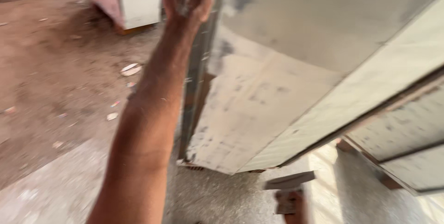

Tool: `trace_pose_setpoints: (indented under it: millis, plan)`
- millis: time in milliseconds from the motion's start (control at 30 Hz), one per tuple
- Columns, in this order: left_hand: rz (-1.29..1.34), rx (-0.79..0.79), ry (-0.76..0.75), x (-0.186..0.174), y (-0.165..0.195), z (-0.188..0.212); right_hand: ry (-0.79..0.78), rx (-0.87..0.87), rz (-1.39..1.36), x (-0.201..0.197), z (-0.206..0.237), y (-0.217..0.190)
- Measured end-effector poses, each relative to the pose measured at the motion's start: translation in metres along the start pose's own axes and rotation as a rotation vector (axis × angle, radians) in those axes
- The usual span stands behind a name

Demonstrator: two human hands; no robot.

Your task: The person applies wall putty to the surfaces of cabinet panels using a small trowel, smoothing the paste over worn and patched areas. They scoop more putty from a box on the floor, carry it on the trowel, and spread it across different panels of the furniture.

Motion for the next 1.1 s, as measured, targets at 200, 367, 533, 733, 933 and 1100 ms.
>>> trace_pose_setpoints:
  millis: [200,367,533,733,933,1100]
  plan:
    - [0.374,-0.379,-0.207,-0.220,-0.107,0.165,-0.223,0.663,-0.090,0.097,0.134,0.106]
    - [0.165,-1.656,-0.769,-0.535,-0.174,0.388,-0.556,0.769,0.198,0.158,0.254,0.179]
    - [0.496,-1.821,-0.681,-0.734,-0.185,0.398,-0.942,0.838,0.209,0.156,0.390,0.263]
    - [0.567,-1.926,-0.428,-0.797,-0.233,0.317,-0.954,0.870,0.570,0.097,0.547,0.320]
    - [0.575,-2.096,-0.026,-0.864,-0.305,0.332,-1.296,0.678,0.817,0.081,0.669,0.355]
    - [0.589,-2.194,0.372,-0.927,-0.396,0.380,-1.194,1.103,0.857,0.089,0.744,0.410]
Point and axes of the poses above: each hand's wrist, its own z-axis away from the middle knuckle, its own x-axis out of the palm, y = z × x, the point moved 2 cm from there along -z, towards the middle knuckle, and after that the axes turned 15 degrees about y, right-handed, at the moved point
